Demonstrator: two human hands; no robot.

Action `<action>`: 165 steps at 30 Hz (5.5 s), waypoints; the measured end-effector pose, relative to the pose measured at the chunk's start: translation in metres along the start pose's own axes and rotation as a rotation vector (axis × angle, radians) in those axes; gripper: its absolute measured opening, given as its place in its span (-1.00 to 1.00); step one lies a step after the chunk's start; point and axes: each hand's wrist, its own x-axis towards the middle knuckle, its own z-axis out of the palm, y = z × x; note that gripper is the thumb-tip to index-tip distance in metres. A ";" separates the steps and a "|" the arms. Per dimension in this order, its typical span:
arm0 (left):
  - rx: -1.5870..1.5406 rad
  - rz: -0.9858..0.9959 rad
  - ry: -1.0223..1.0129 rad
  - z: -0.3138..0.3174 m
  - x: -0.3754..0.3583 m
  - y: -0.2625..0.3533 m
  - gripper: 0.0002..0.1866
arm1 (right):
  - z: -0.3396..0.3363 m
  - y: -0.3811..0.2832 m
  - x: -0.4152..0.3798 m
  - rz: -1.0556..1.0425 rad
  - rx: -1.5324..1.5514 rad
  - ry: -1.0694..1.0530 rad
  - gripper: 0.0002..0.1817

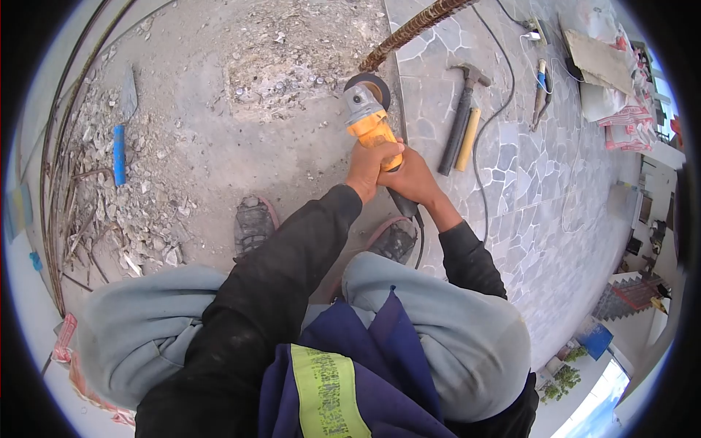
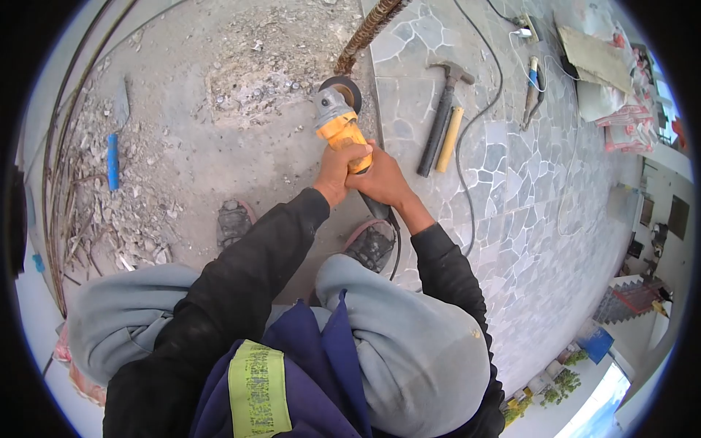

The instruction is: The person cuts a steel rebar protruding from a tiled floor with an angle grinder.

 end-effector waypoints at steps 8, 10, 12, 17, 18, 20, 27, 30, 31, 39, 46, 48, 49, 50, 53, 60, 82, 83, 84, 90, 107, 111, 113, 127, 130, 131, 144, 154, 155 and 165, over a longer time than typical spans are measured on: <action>-0.042 0.102 -0.032 -0.023 0.009 0.031 -0.55 | 0.012 -0.026 0.033 -0.034 0.078 -0.040 -0.35; -0.001 0.137 0.027 -0.025 0.014 0.042 -0.61 | 0.011 -0.036 0.041 0.014 0.091 -0.079 -0.37; -0.002 0.160 0.002 -0.027 0.021 0.054 -0.64 | 0.014 -0.043 0.049 0.027 0.342 -0.182 -0.43; 0.277 0.145 -0.003 -0.039 0.034 0.083 -0.66 | 0.039 -0.040 0.069 0.028 0.615 -0.137 -0.58; 0.323 0.135 0.017 -0.039 0.035 0.087 -0.67 | 0.041 -0.040 0.072 0.045 0.651 -0.147 -0.60; 0.354 0.139 0.020 -0.037 0.038 0.092 -0.68 | 0.045 -0.038 0.074 0.065 0.696 -0.153 -0.61; 0.457 0.110 0.011 -0.041 0.048 0.096 -0.71 | 0.053 -0.036 0.080 0.107 0.803 -0.135 -0.62; 0.423 0.105 0.015 -0.041 0.046 0.096 -0.72 | 0.051 -0.034 0.081 0.103 0.774 -0.131 -0.61; 0.423 0.103 0.017 -0.040 0.046 0.096 -0.72 | 0.049 -0.035 0.081 0.105 0.757 -0.137 -0.60; -0.067 0.098 -0.248 -0.043 0.035 0.098 -0.61 | 0.016 -0.068 0.063 -0.125 0.341 -0.104 -0.29; -0.212 0.094 -0.080 -0.036 0.051 0.093 -0.63 | 0.007 -0.085 0.062 -0.029 -0.392 0.024 -0.08; -0.167 0.044 0.017 -0.029 0.060 0.090 -0.63 | 0.003 -0.084 0.059 -0.056 -0.440 0.025 -0.04; -0.200 0.018 0.022 -0.029 0.060 0.088 -0.63 | 0.000 -0.084 0.059 -0.080 -0.488 0.027 -0.01; -0.204 0.023 0.022 -0.028 0.060 0.088 -0.63 | 0.001 -0.083 0.058 -0.085 -0.492 0.025 -0.01; -0.254 -0.020 -0.024 -0.033 0.068 0.082 -0.63 | 0.008 -0.076 0.055 -0.100 -0.553 0.079 -0.04; -0.294 -0.062 -0.054 -0.040 0.082 0.067 -0.62 | 0.009 -0.068 0.056 -0.101 -0.590 0.120 -0.13; -0.323 -0.178 -0.066 -0.044 0.098 0.065 -0.57 | 0.003 -0.074 0.061 -0.047 -0.603 0.077 -0.20; -0.322 -0.178 -0.066 -0.044 0.098 0.065 -0.57 | 0.003 -0.075 0.061 -0.046 -0.602 0.077 -0.20; -0.328 -0.185 -0.062 -0.044 0.097 0.065 -0.57 | 0.002 -0.075 0.060 -0.052 -0.600 0.079 -0.24; -0.346 -0.197 -0.071 -0.039 0.092 0.067 -0.60 | 0.000 -0.079 0.056 -0.072 -0.598 0.083 -0.34; -0.288 -0.221 -0.062 -0.032 0.085 0.075 -0.59 | -0.007 -0.089 0.050 -0.106 -0.581 0.066 -0.44; -0.261 -0.179 -0.017 -0.032 0.070 0.067 -0.61 | -0.005 -0.083 0.043 -0.094 -0.576 0.048 -0.36; -0.264 -0.153 0.003 -0.030 0.058 0.059 -0.63 | -0.006 -0.077 0.037 -0.077 -0.591 0.018 -0.29; -0.326 0.024 -0.053 -0.028 0.067 0.047 -0.62 | -0.003 -0.060 0.044 -0.116 -0.694 0.101 -0.10; -0.372 0.009 -0.067 -0.029 0.077 0.041 -0.62 | -0.007 -0.058 0.047 -0.147 -0.684 0.119 -0.12; -0.376 0.010 -0.065 -0.029 0.078 0.038 -0.62 | -0.007 -0.057 0.046 -0.147 -0.687 0.115 -0.12; -0.389 -0.044 -0.065 -0.020 0.076 0.034 -0.57 | -0.015 -0.056 0.044 -0.147 -0.706 0.090 -0.18; -0.367 -0.008 -0.060 -0.019 0.075 0.031 -0.50 | -0.015 -0.056 0.039 -0.246 -0.716 0.190 -0.54; -0.368 -0.007 -0.060 -0.019 0.077 0.032 -0.50 | -0.015 -0.056 0.040 -0.246 -0.716 0.189 -0.54; -0.434 -0.043 -0.097 -0.022 0.078 0.027 -0.55 | -0.013 -0.051 0.043 -0.211 -0.749 0.144 -0.40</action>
